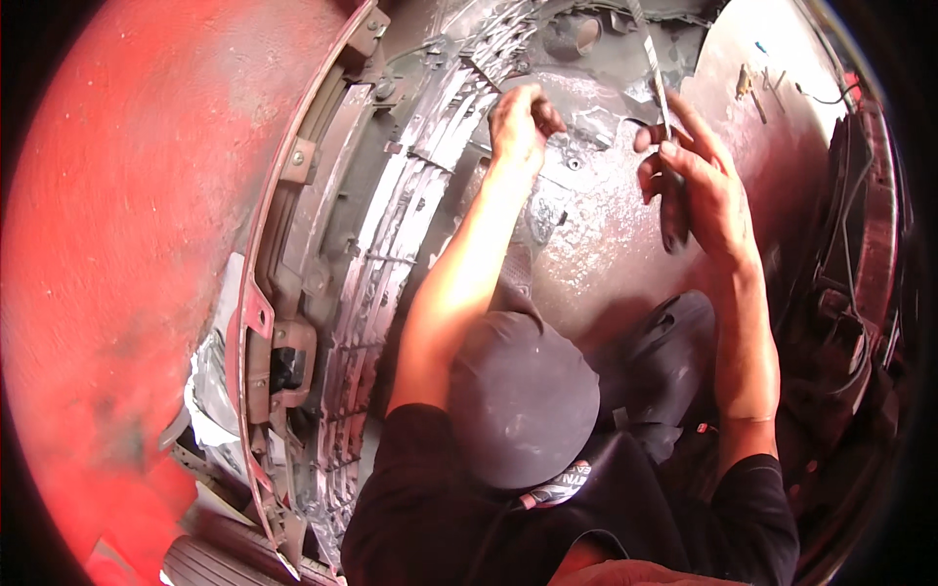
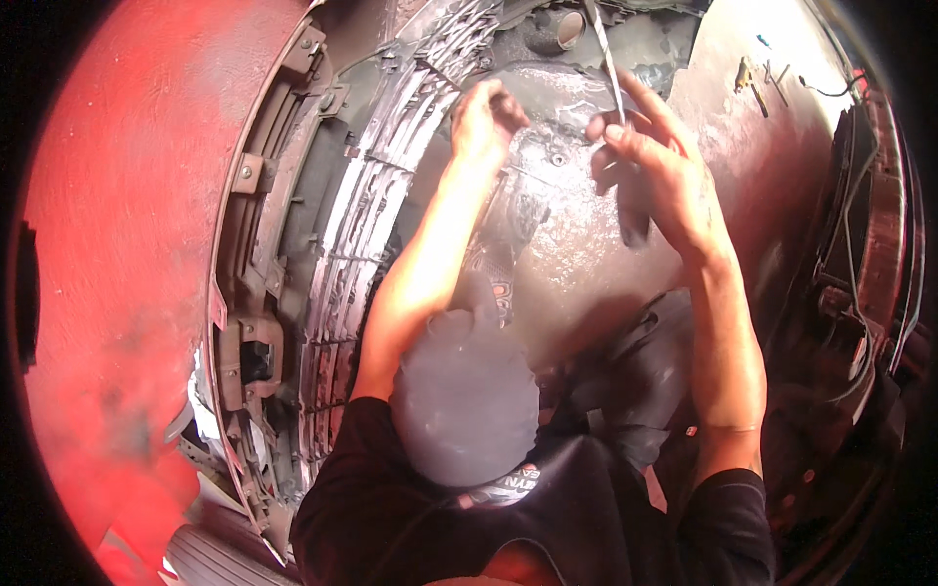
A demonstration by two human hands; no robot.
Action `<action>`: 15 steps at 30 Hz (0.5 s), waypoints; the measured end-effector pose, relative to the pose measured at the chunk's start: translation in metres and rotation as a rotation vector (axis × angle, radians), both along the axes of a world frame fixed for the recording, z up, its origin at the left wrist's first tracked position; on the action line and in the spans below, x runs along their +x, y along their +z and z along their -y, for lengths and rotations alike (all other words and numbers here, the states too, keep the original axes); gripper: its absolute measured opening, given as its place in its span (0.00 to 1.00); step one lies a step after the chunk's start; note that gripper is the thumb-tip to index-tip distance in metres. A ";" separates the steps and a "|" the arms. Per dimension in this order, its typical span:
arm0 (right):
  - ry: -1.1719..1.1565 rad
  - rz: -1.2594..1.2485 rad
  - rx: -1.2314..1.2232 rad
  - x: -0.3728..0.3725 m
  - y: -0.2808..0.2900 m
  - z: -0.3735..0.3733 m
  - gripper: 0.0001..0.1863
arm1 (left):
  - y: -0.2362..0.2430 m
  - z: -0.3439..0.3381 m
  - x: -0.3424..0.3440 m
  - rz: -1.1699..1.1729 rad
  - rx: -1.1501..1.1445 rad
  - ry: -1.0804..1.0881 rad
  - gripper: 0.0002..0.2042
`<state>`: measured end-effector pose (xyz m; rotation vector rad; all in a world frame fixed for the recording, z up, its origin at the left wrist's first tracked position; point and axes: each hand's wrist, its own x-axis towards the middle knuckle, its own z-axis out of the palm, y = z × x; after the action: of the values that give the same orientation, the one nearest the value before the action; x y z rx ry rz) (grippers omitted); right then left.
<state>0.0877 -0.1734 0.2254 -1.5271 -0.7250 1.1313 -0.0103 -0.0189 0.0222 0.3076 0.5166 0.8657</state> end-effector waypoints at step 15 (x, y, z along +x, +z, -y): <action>0.147 0.819 -0.093 -0.007 -0.038 0.053 0.24 | -0.009 -0.021 0.011 0.091 -0.069 0.102 0.14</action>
<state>0.0808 -0.2267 0.1871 -2.0560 -1.3564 0.6103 0.0007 0.0019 0.0136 0.1791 0.4794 0.9542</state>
